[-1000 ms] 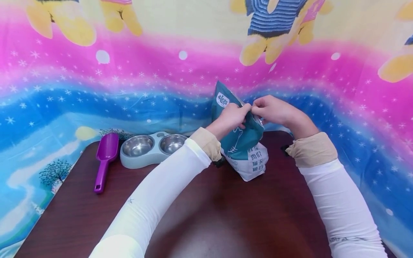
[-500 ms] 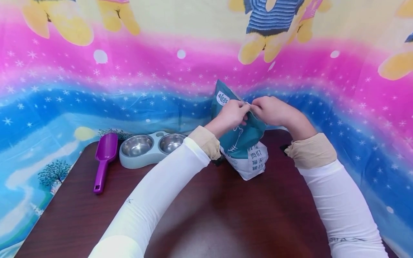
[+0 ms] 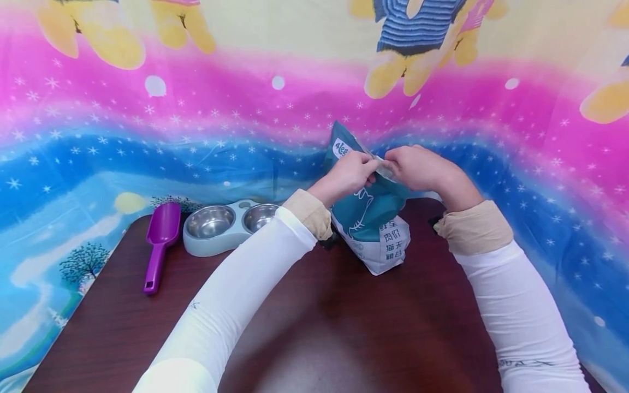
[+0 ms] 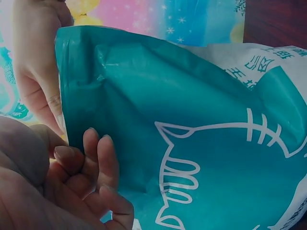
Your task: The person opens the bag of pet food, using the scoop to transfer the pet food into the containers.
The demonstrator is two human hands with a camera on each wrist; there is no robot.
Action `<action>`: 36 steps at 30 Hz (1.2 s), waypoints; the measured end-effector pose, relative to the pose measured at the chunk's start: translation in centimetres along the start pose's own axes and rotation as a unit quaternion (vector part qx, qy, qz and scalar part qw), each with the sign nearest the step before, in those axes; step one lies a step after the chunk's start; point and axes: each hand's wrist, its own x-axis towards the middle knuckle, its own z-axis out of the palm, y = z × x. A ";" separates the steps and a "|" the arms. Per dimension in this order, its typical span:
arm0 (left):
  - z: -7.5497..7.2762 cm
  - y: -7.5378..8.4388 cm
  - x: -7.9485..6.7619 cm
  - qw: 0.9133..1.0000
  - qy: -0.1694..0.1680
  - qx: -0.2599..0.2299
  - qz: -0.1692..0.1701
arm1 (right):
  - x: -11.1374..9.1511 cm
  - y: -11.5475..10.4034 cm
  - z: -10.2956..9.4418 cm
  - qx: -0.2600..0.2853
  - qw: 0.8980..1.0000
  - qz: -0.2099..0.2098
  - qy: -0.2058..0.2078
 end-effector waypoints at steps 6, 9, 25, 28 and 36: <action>-0.3 -0.2 0.0 0.999 0.001 0.034 0.006 | -0.2 -0.4 -0.3 -0.006 0.999 0.041 -0.013; -0.4 -0.3 0.0 0.999 0.000 0.040 0.009 | -0.2 -0.5 -0.3 -0.013 0.998 0.054 -0.014; -1.2 -0.5 0.2 0.998 -0.012 0.023 -0.049 | 0.5 -0.6 -1.4 0.051 0.996 0.039 -0.069; -1.5 -0.5 0.8 0.998 -0.006 0.021 -0.065 | 1.3 -0.5 -2.2 0.071 0.992 0.038 -0.098; -2.4 -0.3 1.7 0.998 0.009 0.001 -0.055 | 4.4 0.1 -4.1 0.068 0.976 0.021 -0.206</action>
